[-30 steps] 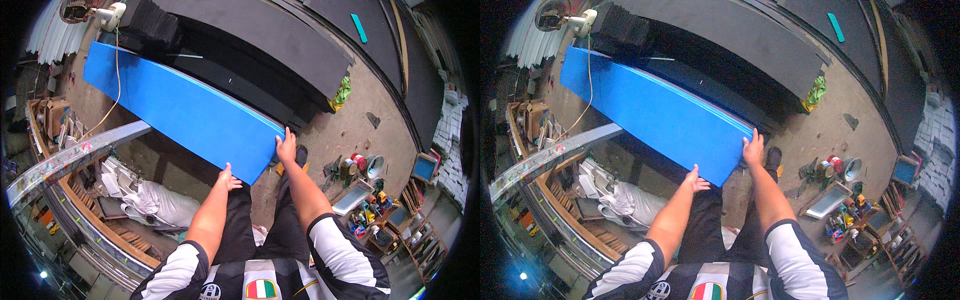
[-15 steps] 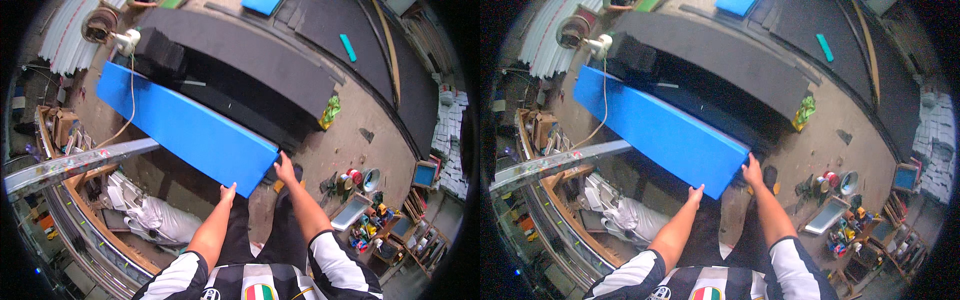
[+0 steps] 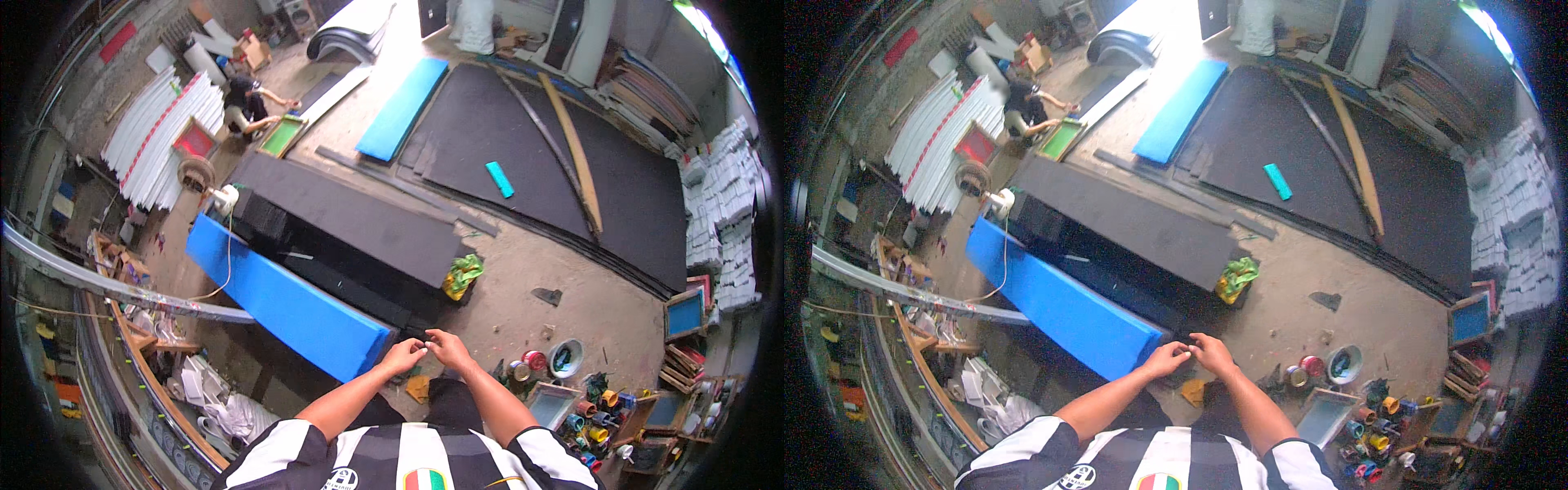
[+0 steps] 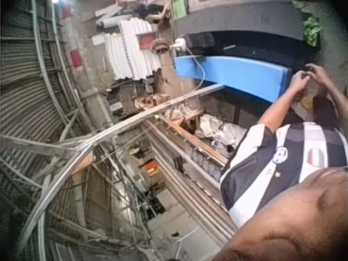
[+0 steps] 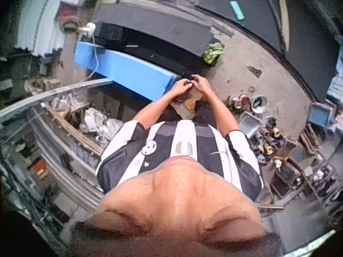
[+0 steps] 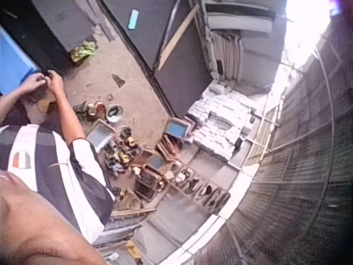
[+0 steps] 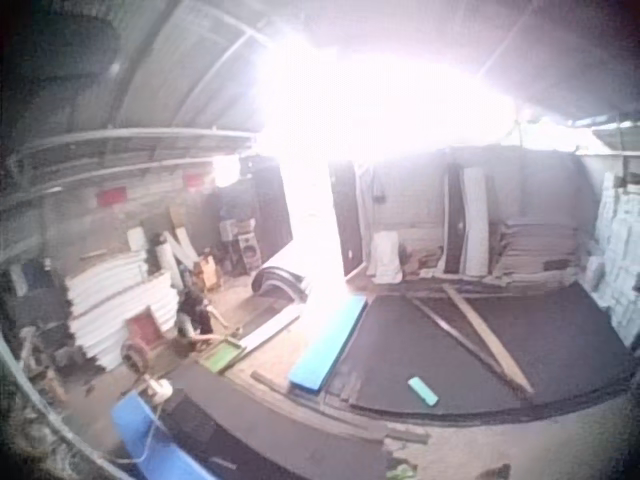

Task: The person repeatedly picks up blue and green flexible sheets from a pile on the floor and places them onto a stack on a workbench. The person handles the sheets one at a time, alternating between colors, and aligns them on the growing stack.

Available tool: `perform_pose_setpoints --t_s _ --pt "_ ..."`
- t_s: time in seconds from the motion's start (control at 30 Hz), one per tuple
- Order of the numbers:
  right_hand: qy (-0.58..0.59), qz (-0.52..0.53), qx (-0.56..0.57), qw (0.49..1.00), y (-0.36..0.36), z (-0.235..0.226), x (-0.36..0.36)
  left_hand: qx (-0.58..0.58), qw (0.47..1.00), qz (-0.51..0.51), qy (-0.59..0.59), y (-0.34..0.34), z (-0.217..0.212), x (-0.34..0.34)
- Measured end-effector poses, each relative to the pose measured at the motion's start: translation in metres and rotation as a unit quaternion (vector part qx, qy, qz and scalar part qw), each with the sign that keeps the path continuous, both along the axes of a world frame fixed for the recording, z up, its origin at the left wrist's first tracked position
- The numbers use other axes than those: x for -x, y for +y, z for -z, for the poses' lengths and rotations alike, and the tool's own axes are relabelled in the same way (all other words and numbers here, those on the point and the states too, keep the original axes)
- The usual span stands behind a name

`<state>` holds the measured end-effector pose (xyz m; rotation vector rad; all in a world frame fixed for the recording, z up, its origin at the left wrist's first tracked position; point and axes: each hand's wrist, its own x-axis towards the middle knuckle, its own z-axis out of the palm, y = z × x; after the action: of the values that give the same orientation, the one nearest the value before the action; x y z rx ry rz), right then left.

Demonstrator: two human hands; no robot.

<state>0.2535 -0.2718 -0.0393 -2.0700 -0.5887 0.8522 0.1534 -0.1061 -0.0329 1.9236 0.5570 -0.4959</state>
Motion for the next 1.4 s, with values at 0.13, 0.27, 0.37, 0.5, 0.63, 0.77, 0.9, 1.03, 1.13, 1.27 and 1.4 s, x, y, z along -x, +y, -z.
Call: perform_pose_setpoints --t_s 0.13,0.27,0.37,0.5,0.63,0.77,0.9,1.03,1.13,1.27,1.4 --pt "-0.019 0.016 -0.004 1.000 -0.067 -0.066 -0.060 0.043 0.999 0.000 -0.032 -0.058 -0.042 -0.073" --pt "-0.070 0.078 -0.022 0.994 -0.131 -0.091 -0.116 0.036 0.991 0.042 -0.121 -0.112 -0.072 -0.148" --pt "-0.093 0.087 -0.026 0.992 -0.151 -0.115 -0.152 0.024 0.985 0.074 -0.152 -0.130 -0.089 -0.191" --pt "-0.116 0.076 -0.003 0.990 -0.163 -0.133 -0.206 0.036 0.982 0.088 -0.162 -0.137 -0.098 -0.242" --pt "-0.127 0.042 0.007 0.991 -0.163 -0.134 -0.273 0.067 0.985 0.052 -0.151 -0.138 -0.081 -0.294" --pt "-0.188 -0.015 -0.007 0.982 -0.135 -0.131 -0.364 0.048 0.985 0.034 -0.160 -0.128 -0.048 -0.357" --pt "-0.122 -0.005 0.007 0.992 -0.144 -0.125 -0.431 0.045 0.984 0.083 -0.149 -0.130 -0.079 -0.442" --pt "-0.113 -0.045 -0.005 0.993 -0.104 -0.142 -0.497 -0.014 0.982 0.069 -0.175 -0.096 -0.107 -0.503" --pt "-0.097 -0.064 -0.024 0.993 -0.085 -0.148 -0.547 0.008 0.982 0.018 -0.188 -0.085 -0.106 -0.538" --pt "-0.118 -0.125 -0.014 0.985 -0.049 -0.153 -0.625 -0.004 0.985 -0.067 -0.159 -0.065 -0.105 -0.596" --pt "-0.147 -0.196 0.000 0.970 -0.014 -0.147 -0.698 -0.008 0.982 -0.117 -0.149 -0.041 -0.085 -0.654"
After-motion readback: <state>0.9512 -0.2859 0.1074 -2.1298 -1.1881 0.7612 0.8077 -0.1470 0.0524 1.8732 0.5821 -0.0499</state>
